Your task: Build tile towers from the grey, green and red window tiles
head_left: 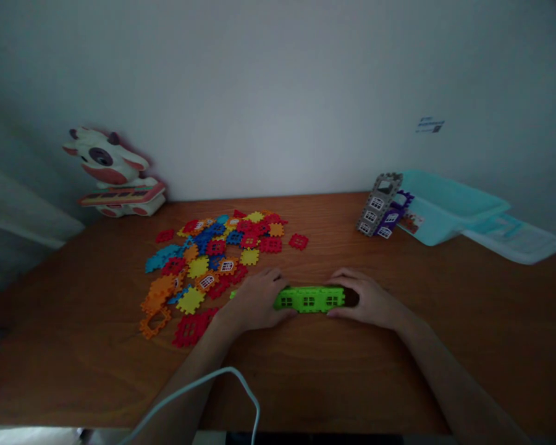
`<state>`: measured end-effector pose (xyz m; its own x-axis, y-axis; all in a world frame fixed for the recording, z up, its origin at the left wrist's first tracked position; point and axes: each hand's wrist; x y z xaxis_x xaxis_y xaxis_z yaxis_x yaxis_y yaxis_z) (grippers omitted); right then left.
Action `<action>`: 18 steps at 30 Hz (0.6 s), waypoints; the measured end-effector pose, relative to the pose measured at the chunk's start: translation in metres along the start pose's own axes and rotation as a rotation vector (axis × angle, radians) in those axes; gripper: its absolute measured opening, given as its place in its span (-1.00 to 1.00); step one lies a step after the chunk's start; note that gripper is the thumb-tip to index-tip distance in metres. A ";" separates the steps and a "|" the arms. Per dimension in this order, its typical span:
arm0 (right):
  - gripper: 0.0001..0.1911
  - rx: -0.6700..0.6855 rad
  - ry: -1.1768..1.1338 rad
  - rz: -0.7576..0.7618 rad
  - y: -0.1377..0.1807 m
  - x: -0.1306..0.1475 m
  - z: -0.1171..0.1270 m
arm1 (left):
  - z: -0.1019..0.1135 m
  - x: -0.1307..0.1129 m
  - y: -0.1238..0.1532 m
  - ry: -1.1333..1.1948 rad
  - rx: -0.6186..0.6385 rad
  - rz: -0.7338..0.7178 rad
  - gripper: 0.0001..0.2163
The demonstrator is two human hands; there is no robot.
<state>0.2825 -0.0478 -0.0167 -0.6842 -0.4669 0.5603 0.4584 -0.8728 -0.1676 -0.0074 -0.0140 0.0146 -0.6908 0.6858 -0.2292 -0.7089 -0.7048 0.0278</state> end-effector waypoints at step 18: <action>-0.49 -0.040 -0.002 0.108 -0.009 0.019 -0.019 | 0.003 -0.005 0.003 0.044 0.028 -0.056 -0.67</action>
Point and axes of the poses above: each hand's wrist, its own y-axis away from the middle knuckle, its own z-axis out of the back of the hand, x = y × z, and after that the axes turned 2 degrees about z, right-handed
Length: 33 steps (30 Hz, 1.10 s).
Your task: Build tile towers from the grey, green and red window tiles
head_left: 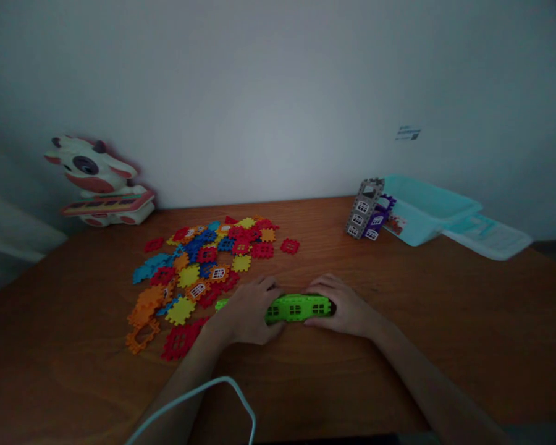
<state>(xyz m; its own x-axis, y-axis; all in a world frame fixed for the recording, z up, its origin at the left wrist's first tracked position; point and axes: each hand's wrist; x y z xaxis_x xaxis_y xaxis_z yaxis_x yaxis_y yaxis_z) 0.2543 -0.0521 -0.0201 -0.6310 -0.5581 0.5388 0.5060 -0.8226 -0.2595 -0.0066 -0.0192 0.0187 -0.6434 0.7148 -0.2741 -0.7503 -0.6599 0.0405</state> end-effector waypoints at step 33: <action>-0.58 -0.101 -0.019 -0.178 0.018 -0.034 0.028 | 0.006 0.058 0.009 0.164 -0.031 0.073 -0.60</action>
Point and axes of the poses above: each hand's wrist, its own y-axis away from the middle knuckle, its own z-axis out of the back of the hand, x = y × z, and after that the axes turned 2 degrees about z, right-handed
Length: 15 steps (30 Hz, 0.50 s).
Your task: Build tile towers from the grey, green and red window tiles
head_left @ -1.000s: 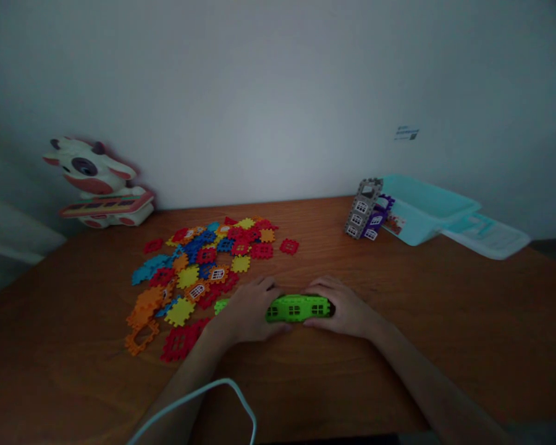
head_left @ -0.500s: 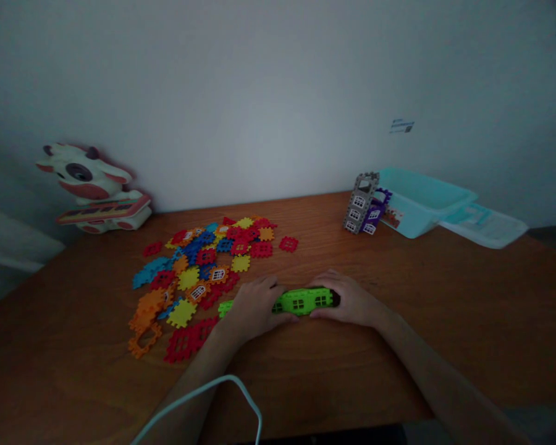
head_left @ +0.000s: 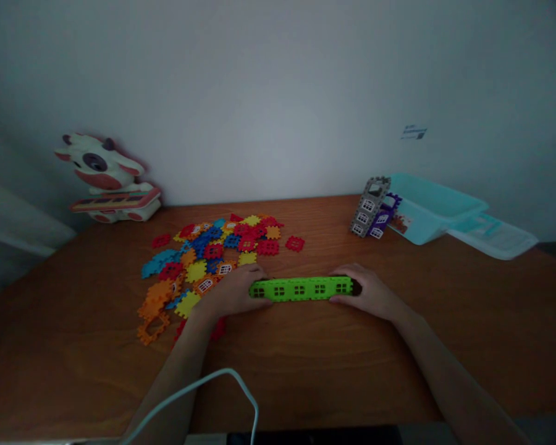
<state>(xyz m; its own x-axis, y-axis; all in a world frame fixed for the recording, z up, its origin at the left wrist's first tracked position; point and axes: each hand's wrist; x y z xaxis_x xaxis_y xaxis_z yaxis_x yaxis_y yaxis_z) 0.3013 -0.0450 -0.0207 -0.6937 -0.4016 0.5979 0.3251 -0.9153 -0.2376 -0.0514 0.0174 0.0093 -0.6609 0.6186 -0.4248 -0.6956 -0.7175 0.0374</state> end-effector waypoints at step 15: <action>-0.56 0.002 0.008 -0.033 -0.002 0.000 0.000 | -0.008 -0.003 -0.008 0.057 -0.037 -0.083 -0.67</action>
Point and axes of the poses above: each hand's wrist, its own y-axis away from the middle knuckle, its own z-axis out of the back of the hand, x = y × z, and after that the axes turned 2 degrees about z, right-handed
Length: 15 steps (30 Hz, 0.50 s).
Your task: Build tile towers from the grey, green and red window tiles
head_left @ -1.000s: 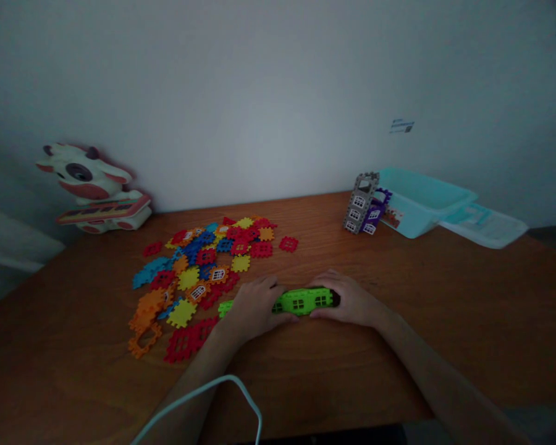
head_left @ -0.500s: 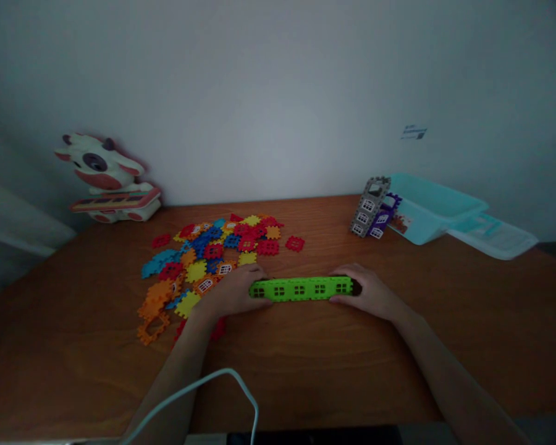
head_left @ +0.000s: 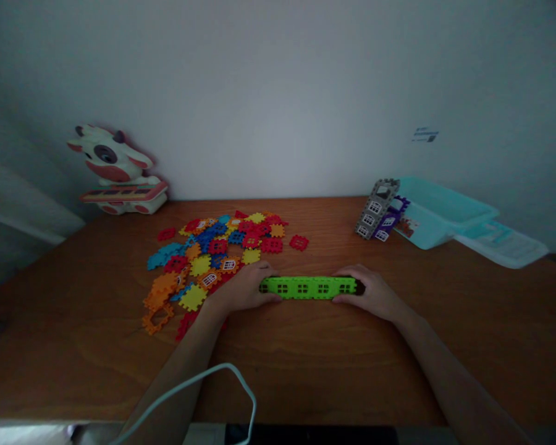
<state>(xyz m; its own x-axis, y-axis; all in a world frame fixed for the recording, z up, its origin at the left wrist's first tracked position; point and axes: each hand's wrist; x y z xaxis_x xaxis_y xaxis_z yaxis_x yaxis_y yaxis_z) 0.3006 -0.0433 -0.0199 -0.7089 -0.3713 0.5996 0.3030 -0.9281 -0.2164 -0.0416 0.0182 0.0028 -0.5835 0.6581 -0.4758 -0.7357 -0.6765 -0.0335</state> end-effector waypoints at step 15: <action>-0.57 -0.077 -0.055 -0.068 0.004 0.004 -0.003 | -0.010 0.026 -0.006 0.378 -0.457 0.262 -0.44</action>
<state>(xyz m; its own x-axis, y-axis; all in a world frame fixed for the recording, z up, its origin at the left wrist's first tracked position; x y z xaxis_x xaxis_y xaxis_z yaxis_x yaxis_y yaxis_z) 0.2974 -0.0489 -0.0208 -0.6895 -0.3071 0.6559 0.2038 -0.9513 -0.2311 -0.0487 0.0355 -0.0183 -0.5012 0.3471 -0.7927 -0.3165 -0.9261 -0.2055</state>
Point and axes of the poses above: each hand's wrist, its own y-axis away from the middle knuckle, its own z-axis out of the back of the hand, x = y × z, and after that the axes turned 2 degrees about z, right-handed
